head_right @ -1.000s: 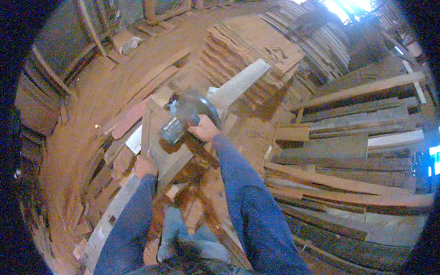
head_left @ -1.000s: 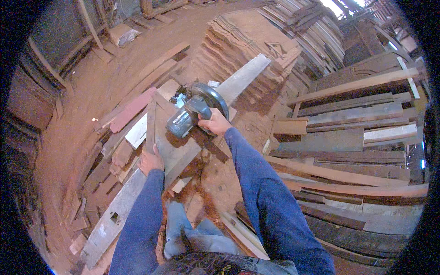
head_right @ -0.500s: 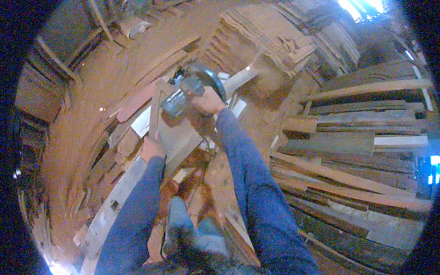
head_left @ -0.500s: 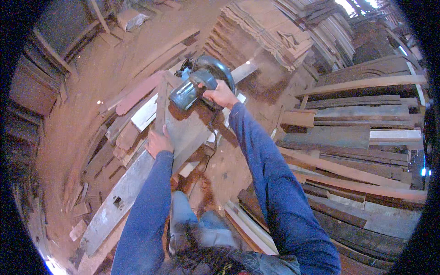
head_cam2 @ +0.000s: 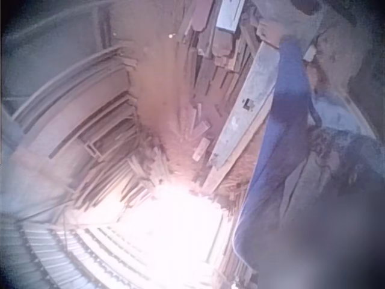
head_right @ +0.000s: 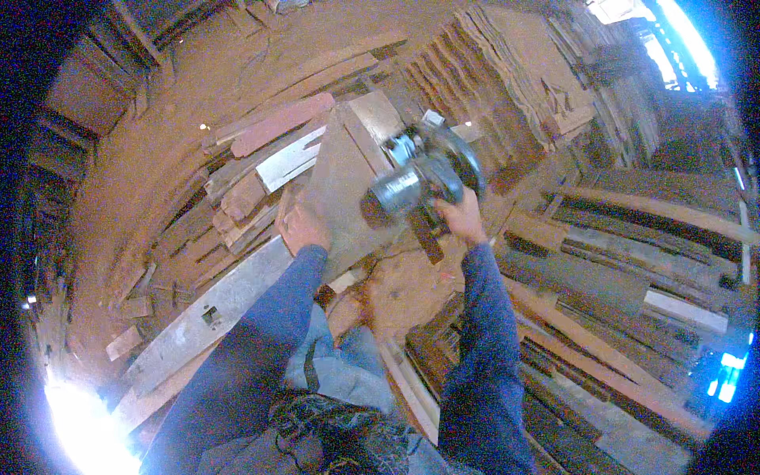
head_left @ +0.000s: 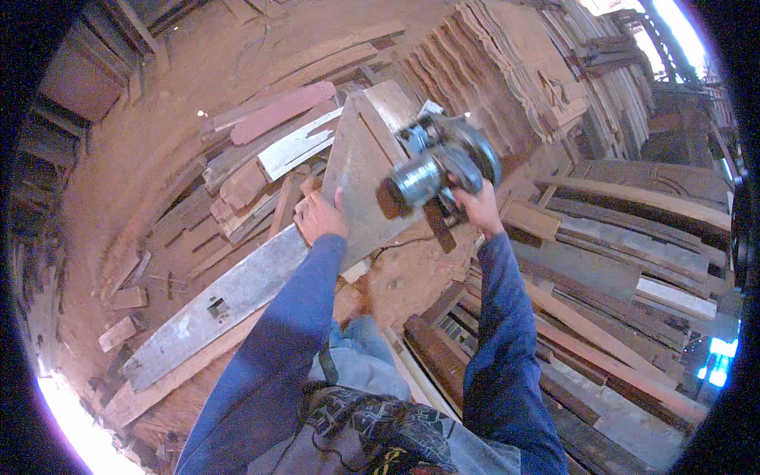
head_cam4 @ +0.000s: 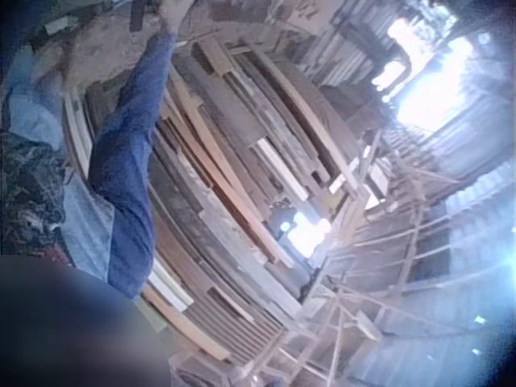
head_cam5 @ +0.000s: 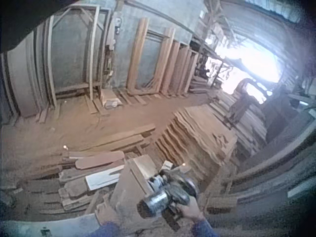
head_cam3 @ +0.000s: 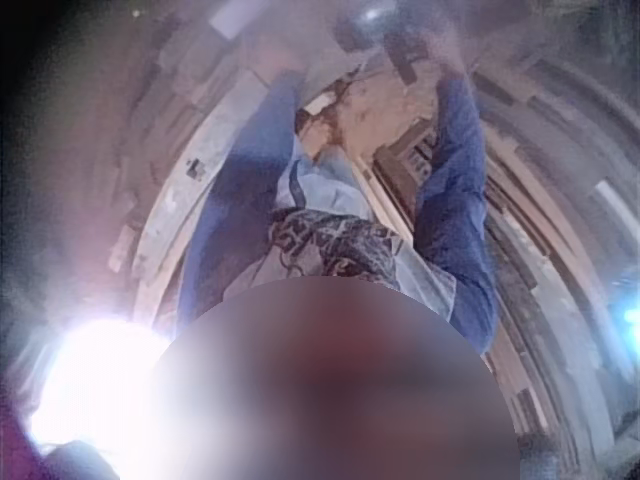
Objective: The person uses a circular saw to cut a wooden plank on a workbench in a cluttered workshop. They repeatedly position the wood, cut it, and set the cut pieces aside while handling various scrap pieces nearby.
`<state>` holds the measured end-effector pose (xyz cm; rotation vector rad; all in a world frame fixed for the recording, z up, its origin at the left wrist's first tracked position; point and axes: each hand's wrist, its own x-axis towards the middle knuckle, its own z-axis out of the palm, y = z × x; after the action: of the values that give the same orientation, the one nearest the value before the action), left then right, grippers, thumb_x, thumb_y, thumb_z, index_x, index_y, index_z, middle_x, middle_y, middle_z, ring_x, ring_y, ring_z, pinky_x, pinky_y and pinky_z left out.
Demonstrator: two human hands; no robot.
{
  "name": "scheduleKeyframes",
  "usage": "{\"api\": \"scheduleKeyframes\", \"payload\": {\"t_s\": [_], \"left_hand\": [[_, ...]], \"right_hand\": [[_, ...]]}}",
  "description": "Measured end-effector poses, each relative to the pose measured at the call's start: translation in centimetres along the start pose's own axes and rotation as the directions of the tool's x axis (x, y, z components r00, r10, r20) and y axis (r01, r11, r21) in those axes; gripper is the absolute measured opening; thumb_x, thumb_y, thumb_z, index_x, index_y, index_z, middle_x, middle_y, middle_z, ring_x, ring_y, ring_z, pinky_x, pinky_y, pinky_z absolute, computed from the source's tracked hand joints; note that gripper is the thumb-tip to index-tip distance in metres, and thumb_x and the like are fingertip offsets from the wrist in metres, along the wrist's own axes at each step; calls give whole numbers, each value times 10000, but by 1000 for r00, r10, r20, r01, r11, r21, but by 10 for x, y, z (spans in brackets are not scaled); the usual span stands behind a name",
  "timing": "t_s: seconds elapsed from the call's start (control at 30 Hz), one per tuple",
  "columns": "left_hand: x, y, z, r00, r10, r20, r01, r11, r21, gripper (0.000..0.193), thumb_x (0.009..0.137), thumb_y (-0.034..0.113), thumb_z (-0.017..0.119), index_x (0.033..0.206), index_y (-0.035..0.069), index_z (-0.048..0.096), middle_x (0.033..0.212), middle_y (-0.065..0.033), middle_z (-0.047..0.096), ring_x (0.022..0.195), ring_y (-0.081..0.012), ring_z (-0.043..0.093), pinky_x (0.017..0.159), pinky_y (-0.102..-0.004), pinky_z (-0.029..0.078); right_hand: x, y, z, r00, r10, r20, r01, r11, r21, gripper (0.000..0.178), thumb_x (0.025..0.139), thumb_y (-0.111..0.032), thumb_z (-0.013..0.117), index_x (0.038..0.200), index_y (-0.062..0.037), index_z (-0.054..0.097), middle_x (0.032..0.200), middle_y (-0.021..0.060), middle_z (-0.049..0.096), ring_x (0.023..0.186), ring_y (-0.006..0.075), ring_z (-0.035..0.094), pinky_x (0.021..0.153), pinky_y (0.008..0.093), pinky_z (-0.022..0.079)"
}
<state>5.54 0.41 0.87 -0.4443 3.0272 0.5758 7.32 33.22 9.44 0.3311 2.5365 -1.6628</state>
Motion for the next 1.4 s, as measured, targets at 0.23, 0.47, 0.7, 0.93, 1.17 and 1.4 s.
{"api": "scheduleKeyframes", "payload": {"t_s": [0.23, 0.47, 0.7, 0.93, 1.17, 1.4], "left_hand": [[1, 9, -9, 999, -19, -50, 21, 999, 45, 689, 989, 593, 459, 1256, -27, 595, 1211, -199, 668, 1143, -364, 624, 1026, -514, 388], [5, 18, -2, 998, -26, -61, 33, 992, 123, 673, 991, 582, 465, 1255, -22, 603, 1195, -217, 667, 1107, -377, 634, 1019, -520, 402], [3, 26, 14, 995, -99, -32, 104, 955, 279, 670, 1005, 571, 450, 1287, -24, 575, 1223, -229, 657, 1165, -373, 618, 1113, -535, 341], [-17, -29, -18, 971, -188, -148, 237, 840, 489, 638, 1022, 527, 446, 1334, -19, 549, 1315, -269, 600, 1222, -393, 579, 1128, -505, 336], [0, -127, 13, 921, -220, -321, 341, 854, 392, 591, 1040, 453, 447, 1369, -33, 514, 1349, -280, 575, 1269, -436, 530, 1073, -503, 411], [4, -132, 17, 908, -189, -374, 320, 889, 328, 564, 1050, 433, 436, 1355, -35, 512, 1329, -275, 580, 1233, -436, 547, 1049, -495, 431]], "right_hand": [[-133, 14, -76, 975, 86, -207, -136, 960, -243, 441, 754, -119, 736, 1174, 1, 677, 1024, 136, 743, 944, 263, 695, 901, 379, 518], [-235, 88, -107, 849, 191, -493, -392, 853, -343, 389, 754, -17, 685, 1139, 33, 681, 1019, 107, 740, 958, 229, 680, 911, 350, 501], [-246, 260, -129, 793, 476, -379, -556, 820, -135, 358, 778, -43, 733, 1125, 24, 674, 902, 135, 722, 762, 276, 654, 752, 430, 524], [-246, 371, -157, 751, 640, -166, -659, 708, -252, 607, 832, -410, 754, 1208, 54, 643, 1141, 290, 692, 1093, 451, 654, 957, 484, 492], [-240, 528, -136, 749, 660, -63, -616, 657, -434, 758, 942, -627, 534, 1402, -24, 521, 1247, 302, 642, 1147, 483, 617, 1000, 535, 472], [-144, 645, -104, 629, 759, 169, -603, 613, -510, 739, 934, -611, 527, 1424, -59, 495, 1305, 277, 613, 1181, 479, 594, 1007, 551, 487]]}}
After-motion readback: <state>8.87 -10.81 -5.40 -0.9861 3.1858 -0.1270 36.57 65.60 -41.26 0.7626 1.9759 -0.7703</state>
